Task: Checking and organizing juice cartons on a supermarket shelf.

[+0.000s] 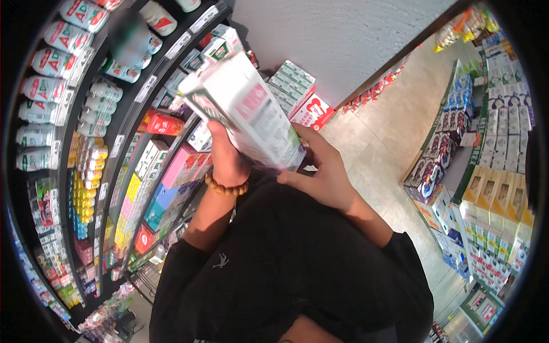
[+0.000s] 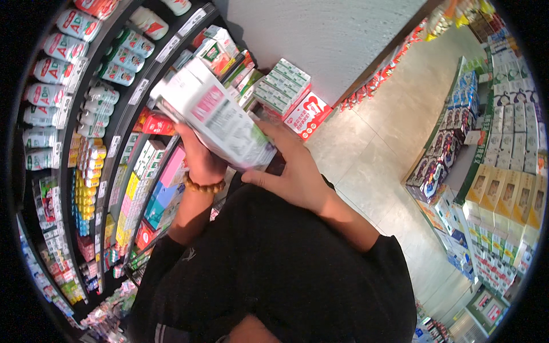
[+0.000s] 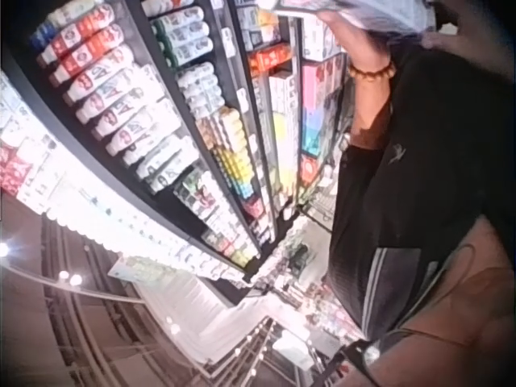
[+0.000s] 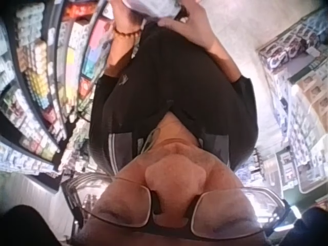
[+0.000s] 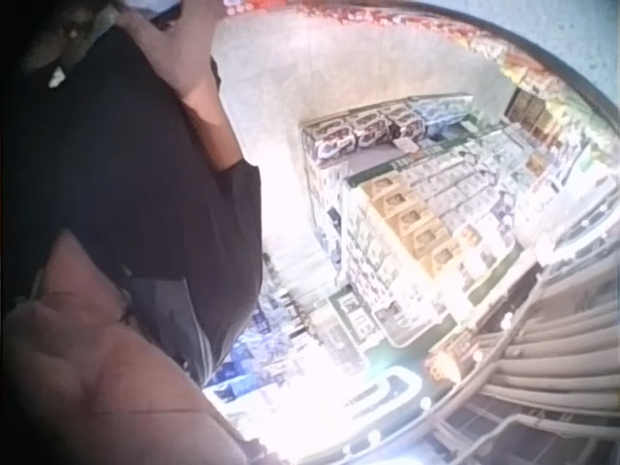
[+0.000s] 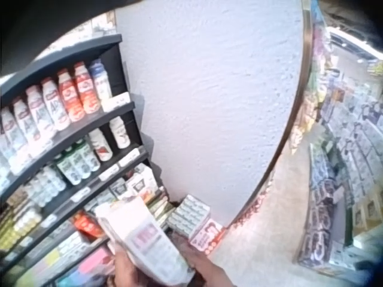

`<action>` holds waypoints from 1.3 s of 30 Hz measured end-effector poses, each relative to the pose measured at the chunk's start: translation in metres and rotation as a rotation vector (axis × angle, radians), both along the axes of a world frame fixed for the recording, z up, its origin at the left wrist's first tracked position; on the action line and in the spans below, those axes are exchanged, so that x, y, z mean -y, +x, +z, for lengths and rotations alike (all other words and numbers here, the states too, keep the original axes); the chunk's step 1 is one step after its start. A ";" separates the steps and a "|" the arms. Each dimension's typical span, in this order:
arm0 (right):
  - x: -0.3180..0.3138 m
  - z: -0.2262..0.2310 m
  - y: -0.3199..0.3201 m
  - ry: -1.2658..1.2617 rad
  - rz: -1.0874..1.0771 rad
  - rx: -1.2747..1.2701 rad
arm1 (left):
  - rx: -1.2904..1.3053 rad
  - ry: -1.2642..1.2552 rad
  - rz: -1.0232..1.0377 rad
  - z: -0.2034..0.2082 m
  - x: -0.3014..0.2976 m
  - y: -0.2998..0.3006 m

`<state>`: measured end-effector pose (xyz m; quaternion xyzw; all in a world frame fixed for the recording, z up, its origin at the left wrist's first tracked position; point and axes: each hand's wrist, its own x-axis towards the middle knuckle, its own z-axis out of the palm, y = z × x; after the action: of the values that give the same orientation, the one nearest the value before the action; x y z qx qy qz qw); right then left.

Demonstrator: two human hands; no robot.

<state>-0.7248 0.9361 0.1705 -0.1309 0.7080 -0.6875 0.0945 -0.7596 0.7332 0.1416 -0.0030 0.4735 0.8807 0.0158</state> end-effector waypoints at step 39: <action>0.007 0.029 -0.001 0.141 0.106 -0.262 | 0.237 0.490 -0.167 0.020 0.006 -0.014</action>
<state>-0.7257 0.9294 0.1999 -0.2494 0.7529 -0.6072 0.0464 -0.7736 0.7268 0.1617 -0.0630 0.2398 0.9581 0.1436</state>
